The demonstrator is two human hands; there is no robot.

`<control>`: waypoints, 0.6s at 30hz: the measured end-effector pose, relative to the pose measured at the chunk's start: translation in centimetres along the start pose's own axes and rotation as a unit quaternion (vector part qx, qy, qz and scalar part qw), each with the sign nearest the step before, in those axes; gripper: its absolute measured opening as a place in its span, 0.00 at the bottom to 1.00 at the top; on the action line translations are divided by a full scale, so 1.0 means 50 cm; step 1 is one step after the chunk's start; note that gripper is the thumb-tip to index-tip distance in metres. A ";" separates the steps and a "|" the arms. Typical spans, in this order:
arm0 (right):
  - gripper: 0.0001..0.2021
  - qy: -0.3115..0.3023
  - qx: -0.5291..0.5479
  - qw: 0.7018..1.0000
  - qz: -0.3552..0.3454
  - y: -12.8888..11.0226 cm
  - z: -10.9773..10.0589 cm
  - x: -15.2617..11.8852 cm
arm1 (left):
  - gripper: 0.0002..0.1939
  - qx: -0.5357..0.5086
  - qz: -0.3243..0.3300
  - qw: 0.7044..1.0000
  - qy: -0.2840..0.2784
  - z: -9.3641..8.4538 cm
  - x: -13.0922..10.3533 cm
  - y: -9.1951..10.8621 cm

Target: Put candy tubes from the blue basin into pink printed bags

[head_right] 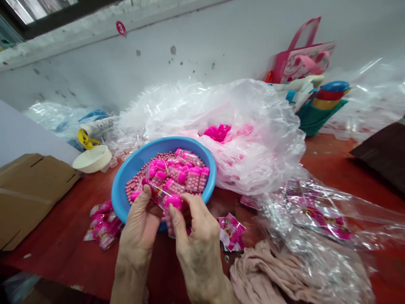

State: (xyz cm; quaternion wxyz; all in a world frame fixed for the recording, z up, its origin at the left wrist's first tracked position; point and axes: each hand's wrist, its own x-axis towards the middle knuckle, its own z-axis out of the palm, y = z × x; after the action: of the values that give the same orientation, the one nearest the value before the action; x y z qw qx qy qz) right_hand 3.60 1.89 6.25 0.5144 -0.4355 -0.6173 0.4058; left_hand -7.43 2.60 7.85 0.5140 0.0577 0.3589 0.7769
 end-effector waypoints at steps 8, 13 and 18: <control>0.06 0.046 -0.039 0.998 -0.001 0.018 -0.026 -0.012 | 0.12 0.062 0.004 0.996 -0.058 0.006 -0.014 -0.025; 0.08 0.080 -0.033 0.996 0.006 0.025 -0.026 -0.025 | 0.14 0.089 -0.003 0.994 -0.058 0.011 -0.029 -0.036; 0.07 0.045 0.187 0.971 0.142 0.017 -0.031 -0.025 | 0.13 0.095 -0.023 0.993 -0.062 0.019 -0.029 -0.043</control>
State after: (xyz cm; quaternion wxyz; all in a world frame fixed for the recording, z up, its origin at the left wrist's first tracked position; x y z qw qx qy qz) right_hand 5.35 1.04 5.33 0.5516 -0.4323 -0.4383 0.5629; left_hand -4.70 2.30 7.63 0.5455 0.1458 0.3999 0.7220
